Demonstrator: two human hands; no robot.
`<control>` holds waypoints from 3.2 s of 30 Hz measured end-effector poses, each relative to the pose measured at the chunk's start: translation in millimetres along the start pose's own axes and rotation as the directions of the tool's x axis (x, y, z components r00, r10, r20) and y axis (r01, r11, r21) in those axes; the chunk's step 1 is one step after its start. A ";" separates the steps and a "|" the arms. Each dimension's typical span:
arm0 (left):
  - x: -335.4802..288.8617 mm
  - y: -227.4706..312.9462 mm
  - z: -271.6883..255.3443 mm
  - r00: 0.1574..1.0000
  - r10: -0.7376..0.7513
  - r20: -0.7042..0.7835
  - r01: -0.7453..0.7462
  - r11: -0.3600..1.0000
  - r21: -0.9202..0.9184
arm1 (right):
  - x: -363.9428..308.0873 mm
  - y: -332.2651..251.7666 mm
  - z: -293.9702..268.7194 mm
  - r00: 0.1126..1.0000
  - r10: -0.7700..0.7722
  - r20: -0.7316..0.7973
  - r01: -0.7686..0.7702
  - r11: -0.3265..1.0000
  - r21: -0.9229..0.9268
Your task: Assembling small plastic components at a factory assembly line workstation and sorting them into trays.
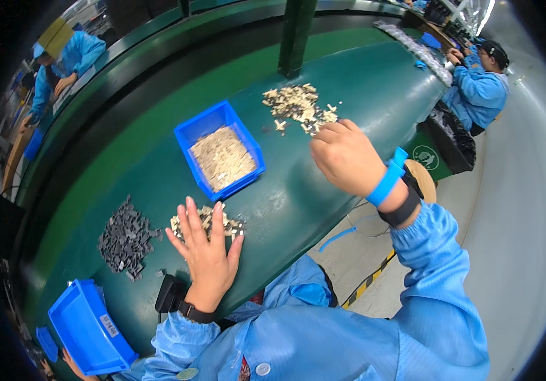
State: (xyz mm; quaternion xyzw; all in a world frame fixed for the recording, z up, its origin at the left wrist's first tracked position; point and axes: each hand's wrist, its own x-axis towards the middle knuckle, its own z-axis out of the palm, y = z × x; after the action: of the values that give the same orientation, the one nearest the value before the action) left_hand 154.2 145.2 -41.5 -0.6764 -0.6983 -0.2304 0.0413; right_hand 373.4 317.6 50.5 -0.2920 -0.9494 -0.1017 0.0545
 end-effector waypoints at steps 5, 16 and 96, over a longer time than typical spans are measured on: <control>0.3 2.3 -7.4 1.000 -0.020 0.023 0.021 0.999 -0.036 | 51.0 24.5 63.4 0.991 -0.079 -0.107 0.054 0.975 -0.216; -1.1 -1.0 -8.5 0.999 -0.041 0.015 0.041 0.999 -0.008 | 114.9 20.8 127.6 0.959 0.281 0.032 -0.281 0.959 -0.031; -9.7 -17.9 -4.1 0.885 -0.239 -0.400 -0.117 0.717 -0.687 | -45.7 -109.8 100.3 0.743 0.669 0.018 -0.287 0.295 0.911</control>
State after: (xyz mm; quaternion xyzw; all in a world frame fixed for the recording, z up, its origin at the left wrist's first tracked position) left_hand 136.6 135.1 -46.2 -0.5427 -0.5523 -0.6301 -0.0582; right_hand 344.5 226.5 -72.3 -0.4717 -0.6953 0.3659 0.4002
